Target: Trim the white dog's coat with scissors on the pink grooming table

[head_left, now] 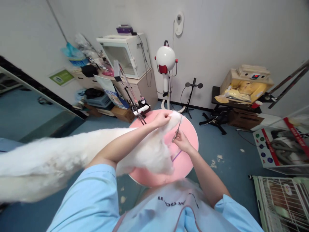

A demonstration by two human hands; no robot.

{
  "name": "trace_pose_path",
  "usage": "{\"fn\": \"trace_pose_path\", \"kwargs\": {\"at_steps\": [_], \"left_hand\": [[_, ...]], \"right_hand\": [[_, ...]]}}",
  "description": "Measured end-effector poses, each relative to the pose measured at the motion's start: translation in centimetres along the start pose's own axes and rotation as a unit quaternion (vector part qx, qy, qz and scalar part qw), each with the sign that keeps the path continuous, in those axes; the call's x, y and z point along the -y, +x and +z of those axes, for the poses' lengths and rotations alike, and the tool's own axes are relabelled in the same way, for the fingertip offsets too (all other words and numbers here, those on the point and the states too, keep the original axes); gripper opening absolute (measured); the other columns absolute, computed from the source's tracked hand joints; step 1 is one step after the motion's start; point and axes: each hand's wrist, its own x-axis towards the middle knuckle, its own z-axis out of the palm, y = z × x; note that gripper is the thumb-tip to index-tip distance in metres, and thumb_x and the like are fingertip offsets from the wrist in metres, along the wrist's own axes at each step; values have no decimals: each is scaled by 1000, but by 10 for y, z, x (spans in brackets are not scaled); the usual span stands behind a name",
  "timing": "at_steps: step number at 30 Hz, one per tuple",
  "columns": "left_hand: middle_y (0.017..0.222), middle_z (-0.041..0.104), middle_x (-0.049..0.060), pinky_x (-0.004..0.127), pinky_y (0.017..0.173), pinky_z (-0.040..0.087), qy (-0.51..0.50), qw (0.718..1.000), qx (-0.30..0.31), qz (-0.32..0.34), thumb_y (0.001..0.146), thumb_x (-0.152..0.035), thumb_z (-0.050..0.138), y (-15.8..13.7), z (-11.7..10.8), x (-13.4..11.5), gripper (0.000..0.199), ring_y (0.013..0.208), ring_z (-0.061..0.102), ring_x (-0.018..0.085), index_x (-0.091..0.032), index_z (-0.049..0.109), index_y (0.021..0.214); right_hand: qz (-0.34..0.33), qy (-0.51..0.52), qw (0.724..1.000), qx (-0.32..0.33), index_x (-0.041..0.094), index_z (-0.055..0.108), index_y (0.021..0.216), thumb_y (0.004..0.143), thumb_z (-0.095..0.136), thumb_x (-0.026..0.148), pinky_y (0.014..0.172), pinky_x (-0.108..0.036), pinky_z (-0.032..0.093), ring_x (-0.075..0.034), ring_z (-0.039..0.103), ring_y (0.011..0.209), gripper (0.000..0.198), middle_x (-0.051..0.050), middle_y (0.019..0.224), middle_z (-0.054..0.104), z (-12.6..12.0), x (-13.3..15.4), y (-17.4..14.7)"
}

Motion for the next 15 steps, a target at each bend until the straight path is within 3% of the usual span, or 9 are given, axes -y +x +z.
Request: {"fn": "trace_pose_path", "kwargs": {"at_steps": [7, 11, 15], "left_hand": [[57, 30, -4, 26, 57, 21, 58, 998, 23, -14, 76, -18, 49, -9, 6, -8, 27, 57, 29, 8, -18, 31, 56], [56, 37, -3, 27, 59, 22, 121, 992, 41, -3, 81, -18, 51, -22, 15, -15, 28, 57, 33, 10, -17, 37, 57], [64, 55, 2, 27, 62, 25, 189, 981, 50, -1, 84, -19, 54, -33, 30, -21, 21, 61, 42, 12, -15, 54, 63]], "right_hand": [[16, 33, 998, 51, 24, 50, 97, 58, 79, 30, 74, -32, 50, -14, 59, 73, 49, 6, 80, 59, -19, -2, -7], [38, 114, 992, 44, 25, 51, 89, 56, 78, 33, 68, -32, 50, -17, 61, 73, 43, 4, 76, 61, -41, -1, -2], [24, 90, 995, 22, 25, 54, 85, 70, 68, 49, 53, -27, 36, -13, 45, 54, 32, 6, 58, 50, -61, 13, 18]]}}
